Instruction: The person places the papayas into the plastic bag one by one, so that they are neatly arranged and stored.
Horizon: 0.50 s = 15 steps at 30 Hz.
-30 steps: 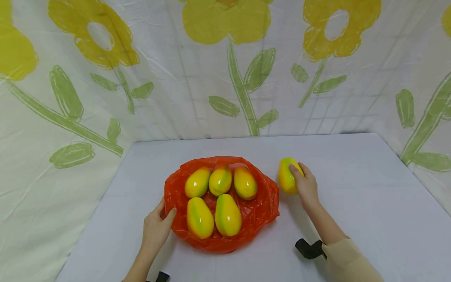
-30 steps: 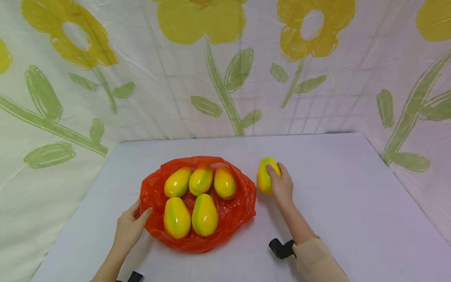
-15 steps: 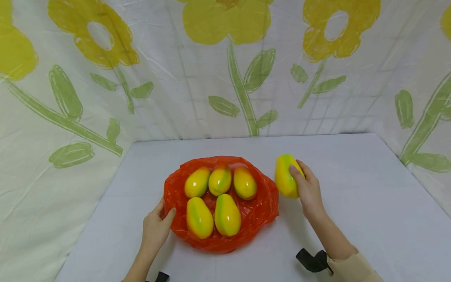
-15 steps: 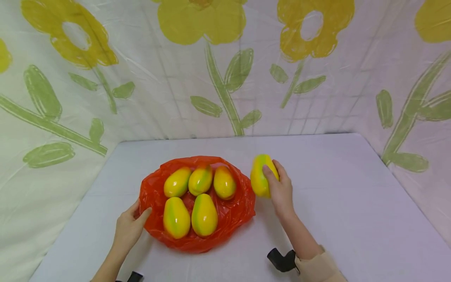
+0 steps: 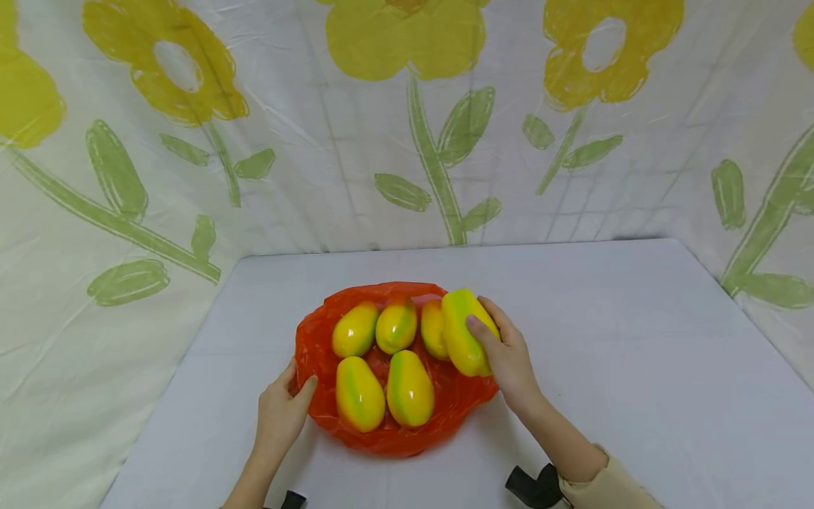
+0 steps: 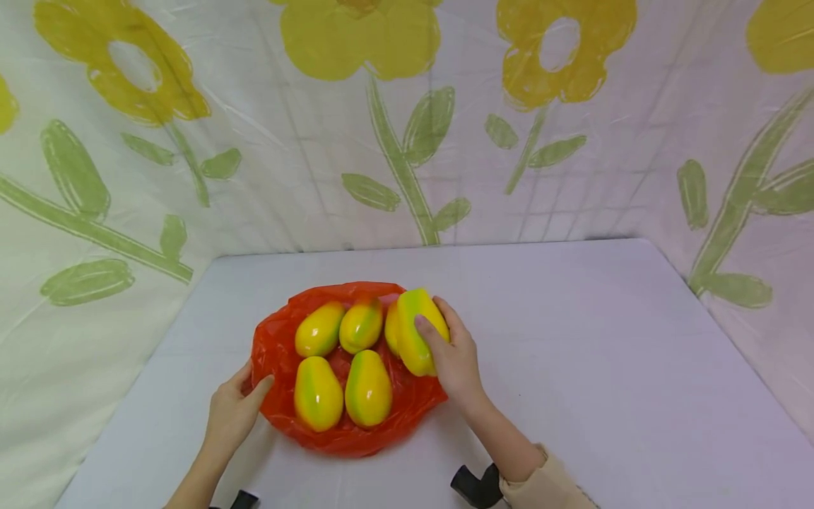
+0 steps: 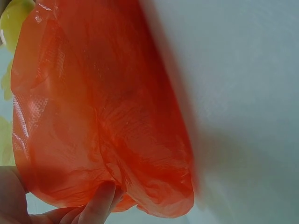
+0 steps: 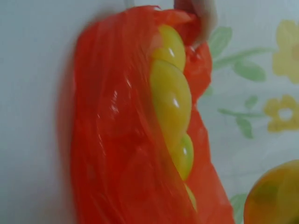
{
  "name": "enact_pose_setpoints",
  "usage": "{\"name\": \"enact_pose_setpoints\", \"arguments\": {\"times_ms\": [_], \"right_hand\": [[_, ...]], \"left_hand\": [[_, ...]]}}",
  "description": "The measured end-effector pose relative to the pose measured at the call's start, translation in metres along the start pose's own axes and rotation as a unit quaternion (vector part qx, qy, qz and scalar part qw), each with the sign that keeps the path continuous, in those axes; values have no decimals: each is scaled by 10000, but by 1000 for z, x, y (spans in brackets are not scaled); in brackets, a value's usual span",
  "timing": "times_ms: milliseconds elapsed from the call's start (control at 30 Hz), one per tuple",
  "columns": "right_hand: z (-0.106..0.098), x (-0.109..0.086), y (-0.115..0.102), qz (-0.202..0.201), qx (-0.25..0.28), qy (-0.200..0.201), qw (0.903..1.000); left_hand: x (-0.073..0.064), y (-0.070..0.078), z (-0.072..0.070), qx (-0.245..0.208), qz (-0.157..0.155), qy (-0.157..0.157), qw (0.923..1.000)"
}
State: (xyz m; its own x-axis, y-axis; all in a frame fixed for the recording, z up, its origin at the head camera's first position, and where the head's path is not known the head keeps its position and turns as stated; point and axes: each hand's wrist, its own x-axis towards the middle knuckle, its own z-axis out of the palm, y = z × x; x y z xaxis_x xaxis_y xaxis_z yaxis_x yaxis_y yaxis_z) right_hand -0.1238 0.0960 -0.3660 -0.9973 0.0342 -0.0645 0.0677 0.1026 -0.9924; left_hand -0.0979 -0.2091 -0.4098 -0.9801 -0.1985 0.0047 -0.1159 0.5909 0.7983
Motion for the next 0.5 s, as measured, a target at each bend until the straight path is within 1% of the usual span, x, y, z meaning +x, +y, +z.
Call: {"name": "enact_pose_setpoints", "arguments": {"times_ms": [167,333,500], "right_hand": [[19,2,12,-212,-457,57,9987],[34,3,25,-225,-737,33,9970],[42,2,34,-224,-916,-76,9955]], "left_hand": [[0,1,0,42,-24,-19,10000],[1,0,1,55,-52,-30,10000],[0,0,1,78,-49,-35,10000]]}}
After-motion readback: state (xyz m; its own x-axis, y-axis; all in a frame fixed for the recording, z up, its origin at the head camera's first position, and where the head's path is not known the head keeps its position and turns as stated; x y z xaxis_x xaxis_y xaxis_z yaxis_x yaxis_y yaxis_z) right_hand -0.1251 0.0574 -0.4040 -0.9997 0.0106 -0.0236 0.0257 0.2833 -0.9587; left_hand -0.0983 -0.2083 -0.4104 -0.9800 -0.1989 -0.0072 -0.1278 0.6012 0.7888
